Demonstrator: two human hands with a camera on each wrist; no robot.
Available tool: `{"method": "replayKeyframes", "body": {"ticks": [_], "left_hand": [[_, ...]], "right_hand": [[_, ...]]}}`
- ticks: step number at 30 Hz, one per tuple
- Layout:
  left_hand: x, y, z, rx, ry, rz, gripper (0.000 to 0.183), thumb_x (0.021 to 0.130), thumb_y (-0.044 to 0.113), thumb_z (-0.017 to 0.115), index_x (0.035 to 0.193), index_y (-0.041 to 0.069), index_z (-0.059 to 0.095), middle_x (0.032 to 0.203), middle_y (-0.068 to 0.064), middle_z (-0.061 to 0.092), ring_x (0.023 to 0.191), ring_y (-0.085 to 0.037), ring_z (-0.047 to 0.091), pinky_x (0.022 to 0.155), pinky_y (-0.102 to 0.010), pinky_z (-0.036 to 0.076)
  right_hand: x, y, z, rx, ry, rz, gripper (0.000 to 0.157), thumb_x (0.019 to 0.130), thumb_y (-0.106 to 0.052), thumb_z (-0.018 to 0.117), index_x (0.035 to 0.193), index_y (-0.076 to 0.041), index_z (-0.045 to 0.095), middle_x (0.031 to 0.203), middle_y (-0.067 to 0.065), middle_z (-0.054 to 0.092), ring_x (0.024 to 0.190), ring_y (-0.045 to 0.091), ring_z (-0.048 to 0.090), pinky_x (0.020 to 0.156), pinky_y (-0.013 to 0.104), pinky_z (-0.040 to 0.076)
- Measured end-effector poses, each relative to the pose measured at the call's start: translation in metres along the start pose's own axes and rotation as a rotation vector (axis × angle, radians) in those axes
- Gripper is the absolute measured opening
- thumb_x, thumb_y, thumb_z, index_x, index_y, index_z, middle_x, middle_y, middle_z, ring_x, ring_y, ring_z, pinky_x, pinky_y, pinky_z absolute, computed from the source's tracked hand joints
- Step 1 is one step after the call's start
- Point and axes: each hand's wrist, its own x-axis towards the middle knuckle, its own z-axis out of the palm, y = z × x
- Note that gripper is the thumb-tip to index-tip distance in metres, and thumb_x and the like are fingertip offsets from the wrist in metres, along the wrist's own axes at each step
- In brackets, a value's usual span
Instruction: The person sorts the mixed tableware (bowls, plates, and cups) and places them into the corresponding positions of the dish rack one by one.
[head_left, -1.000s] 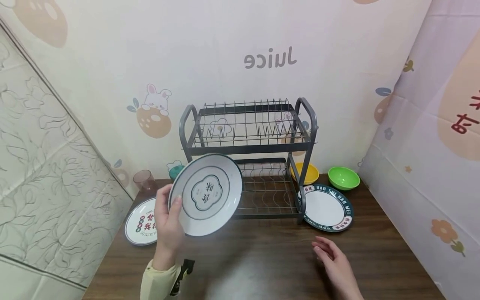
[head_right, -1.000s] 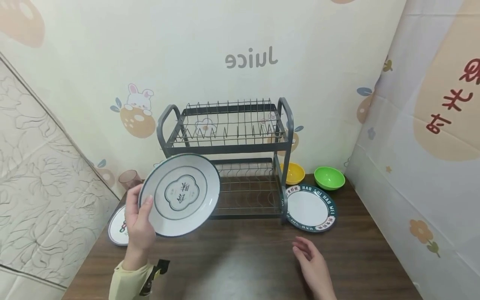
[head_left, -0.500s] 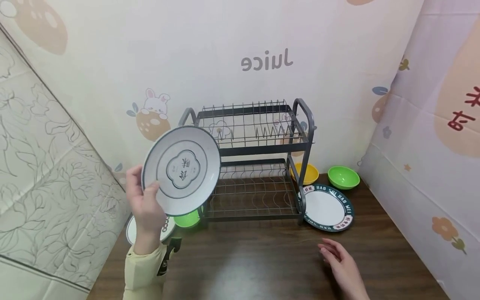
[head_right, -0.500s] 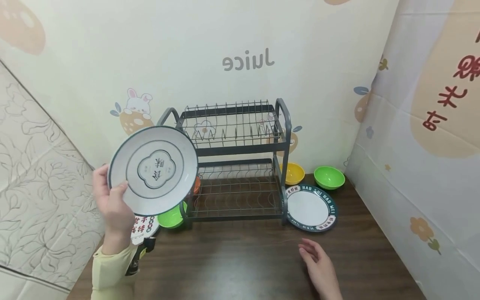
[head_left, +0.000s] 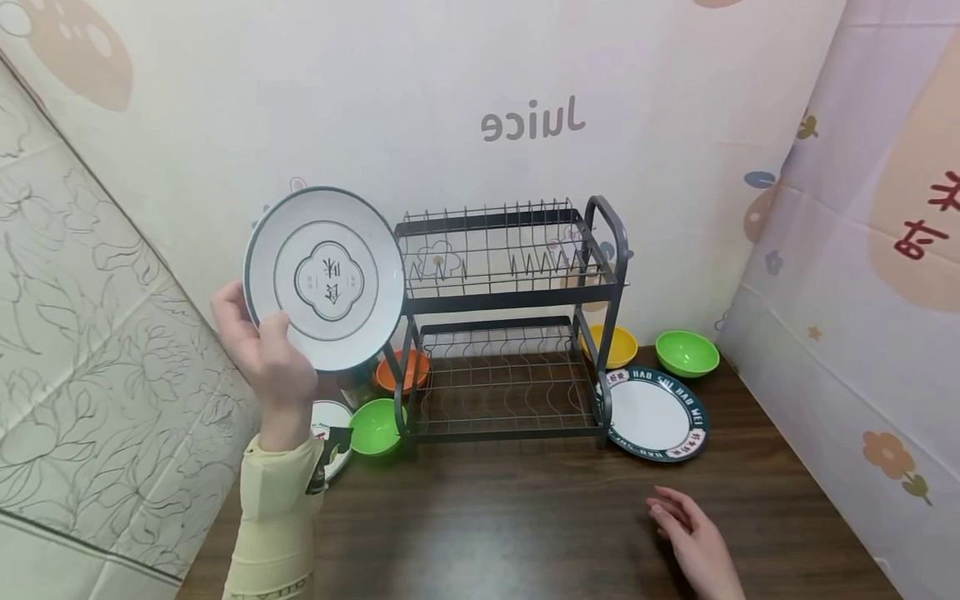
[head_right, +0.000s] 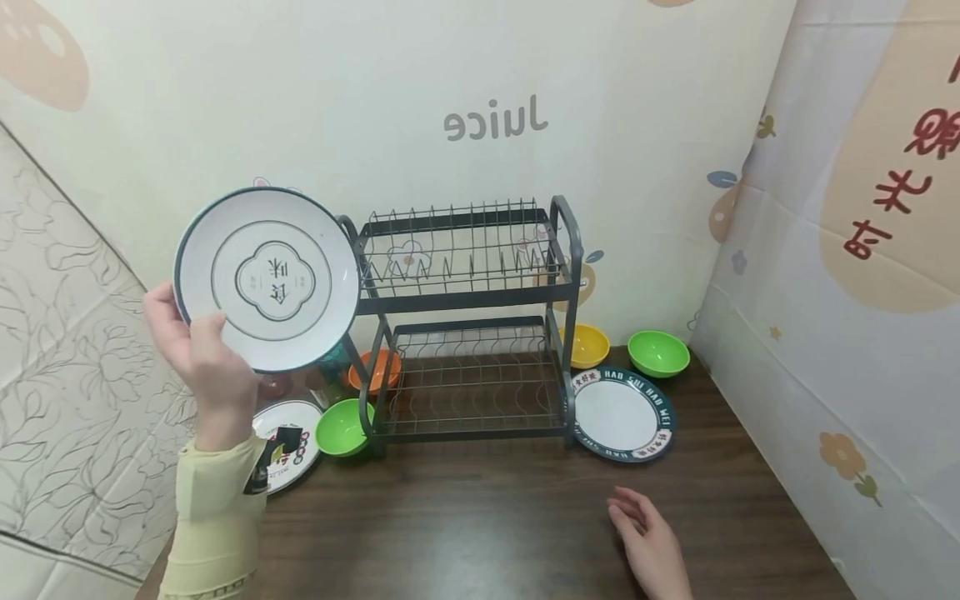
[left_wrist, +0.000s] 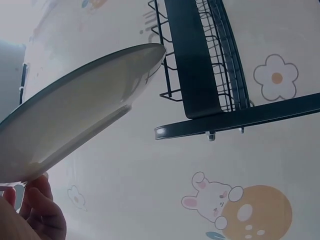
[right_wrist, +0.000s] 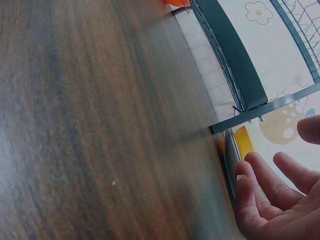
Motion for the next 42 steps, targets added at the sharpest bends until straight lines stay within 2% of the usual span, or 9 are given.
{"method": "replayKeyframes", "body": {"ticks": [8, 15, 22, 27, 35, 42], "left_hand": [[0.014, -0.002, 0.013, -0.001, 0.006, -0.051, 0.045, 0.076, -0.015, 0.030, 0.113, 0.000, 0.050, 0.121, -0.019, 0.056, 0.107, -0.036, 0.057, 0.077, -0.034, 0.055], [0.022, 0.002, 0.022, -0.026, -0.013, -0.070, 0.042, 0.078, -0.015, 0.028, 0.112, 0.002, 0.047, 0.123, -0.019, 0.056, 0.108, -0.037, 0.058, 0.078, -0.038, 0.057], [0.023, -0.003, 0.029, -0.049, -0.008, -0.053, 0.041, 0.078, -0.015, 0.028, 0.112, 0.001, 0.046, 0.126, -0.019, 0.057, 0.112, -0.036, 0.058, 0.082, -0.041, 0.057], [0.024, -0.003, 0.032, -0.058, -0.001, -0.048, 0.041, 0.079, -0.015, 0.028, 0.113, 0.001, 0.046, 0.126, -0.019, 0.056, 0.112, -0.037, 0.058, 0.082, -0.042, 0.056], [0.024, 0.001, 0.043, -0.075, 0.011, -0.050, 0.039, 0.078, -0.015, 0.027, 0.110, 0.000, 0.045, 0.126, -0.020, 0.055, 0.116, -0.035, 0.058, 0.088, -0.044, 0.054], [0.030, -0.010, 0.047, -0.027, -0.005, -0.058, 0.038, 0.079, -0.014, 0.027, 0.108, 0.003, 0.044, 0.124, -0.017, 0.057, 0.114, -0.033, 0.061, 0.085, -0.043, 0.056]], "right_hand": [[-0.002, -0.002, 0.003, 0.000, -0.004, -0.008, 0.049, 0.107, -0.025, 0.047, 0.145, 0.004, 0.038, 0.135, 0.027, 0.055, 0.120, 0.034, 0.057, 0.087, 0.036, 0.054], [-0.007, -0.006, 0.019, 0.028, -0.058, -0.020, 0.046, 0.105, -0.022, 0.051, 0.142, 0.005, 0.042, 0.130, 0.026, 0.059, 0.117, 0.034, 0.059, 0.087, 0.041, 0.053], [-0.013, -0.008, 0.041, 0.023, -0.073, -0.045, 0.040, 0.102, -0.015, 0.056, 0.136, 0.004, 0.051, 0.117, 0.016, 0.068, 0.106, 0.026, 0.064, 0.077, 0.029, 0.053], [-0.016, -0.010, 0.052, 0.018, -0.091, -0.063, 0.037, 0.101, -0.015, 0.059, 0.133, 0.004, 0.054, 0.111, 0.012, 0.070, 0.102, 0.025, 0.066, 0.076, 0.028, 0.053], [-0.018, -0.012, 0.050, -0.005, -0.089, -0.046, 0.037, 0.101, -0.016, 0.059, 0.132, 0.003, 0.055, 0.109, 0.010, 0.071, 0.100, 0.026, 0.066, 0.076, 0.034, 0.054], [-0.017, -0.013, 0.044, 0.004, -0.082, -0.057, 0.036, 0.101, -0.012, 0.057, 0.133, 0.004, 0.054, 0.111, 0.012, 0.070, 0.101, 0.026, 0.065, 0.075, 0.030, 0.053]]}}
